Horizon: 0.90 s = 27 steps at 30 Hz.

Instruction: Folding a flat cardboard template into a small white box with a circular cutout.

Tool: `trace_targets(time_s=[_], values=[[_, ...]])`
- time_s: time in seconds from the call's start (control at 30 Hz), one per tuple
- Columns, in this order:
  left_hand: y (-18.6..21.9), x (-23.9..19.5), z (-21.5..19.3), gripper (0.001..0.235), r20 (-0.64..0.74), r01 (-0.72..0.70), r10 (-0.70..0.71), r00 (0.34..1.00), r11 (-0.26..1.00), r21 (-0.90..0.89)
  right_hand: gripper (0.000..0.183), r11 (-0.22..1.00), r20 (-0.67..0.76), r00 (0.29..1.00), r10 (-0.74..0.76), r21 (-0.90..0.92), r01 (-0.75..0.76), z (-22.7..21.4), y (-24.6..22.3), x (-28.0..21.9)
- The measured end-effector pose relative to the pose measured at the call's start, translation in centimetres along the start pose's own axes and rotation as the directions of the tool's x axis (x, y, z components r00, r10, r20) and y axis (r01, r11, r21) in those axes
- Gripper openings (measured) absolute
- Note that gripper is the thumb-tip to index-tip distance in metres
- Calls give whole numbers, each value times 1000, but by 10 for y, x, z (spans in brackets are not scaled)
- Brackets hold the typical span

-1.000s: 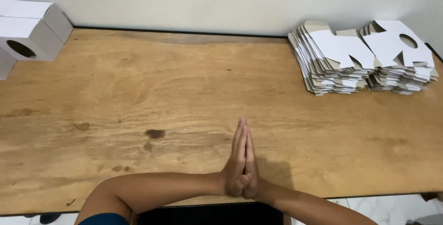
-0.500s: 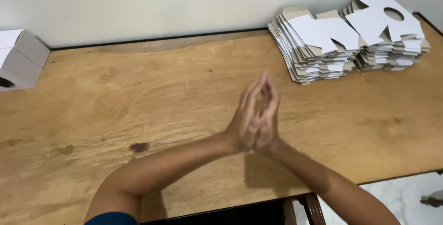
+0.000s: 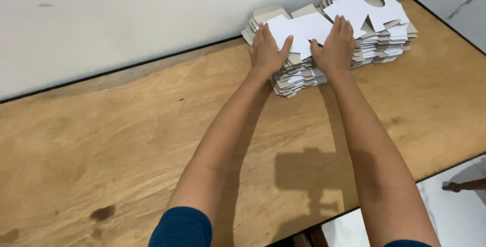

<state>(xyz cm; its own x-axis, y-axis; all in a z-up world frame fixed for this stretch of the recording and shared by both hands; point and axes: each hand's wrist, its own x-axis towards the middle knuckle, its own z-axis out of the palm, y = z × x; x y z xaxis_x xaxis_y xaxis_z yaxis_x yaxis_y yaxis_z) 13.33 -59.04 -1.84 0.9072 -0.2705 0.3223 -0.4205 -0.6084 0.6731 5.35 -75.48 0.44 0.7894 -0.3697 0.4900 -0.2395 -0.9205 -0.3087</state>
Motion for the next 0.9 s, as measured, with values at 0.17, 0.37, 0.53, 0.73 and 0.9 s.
trace_targets(time_s=[0.17, 0.37, 0.53, 0.73, 0.9], values=[[15, -14, 2, 102, 168, 135, -121, 978, 988, -74, 91, 996, 222, 972, 74, -55, -63, 7, 27, -4], [27, -36, -8, 95, 154, 130, -130, 979, 991, 12, 88, 998, 211, 977, 13, -62, 0, 24, 35, -17], [22, -33, -5, 96, 175, 147, -154, 972, 988, 50, 83, 999, 199, 980, 17, -42, -8, 8, 25, -13], [15, -25, -27, 104, 197, 151, -131, 972, 984, -90, 85, 997, 130, 991, -19, 75, 9, -28, 2, -15], [28, -36, -85, 111, 258, 59, 9, 966, 966, -254, 88, 964, -37, 992, -123, 232, 128, -50, -13, -21]])
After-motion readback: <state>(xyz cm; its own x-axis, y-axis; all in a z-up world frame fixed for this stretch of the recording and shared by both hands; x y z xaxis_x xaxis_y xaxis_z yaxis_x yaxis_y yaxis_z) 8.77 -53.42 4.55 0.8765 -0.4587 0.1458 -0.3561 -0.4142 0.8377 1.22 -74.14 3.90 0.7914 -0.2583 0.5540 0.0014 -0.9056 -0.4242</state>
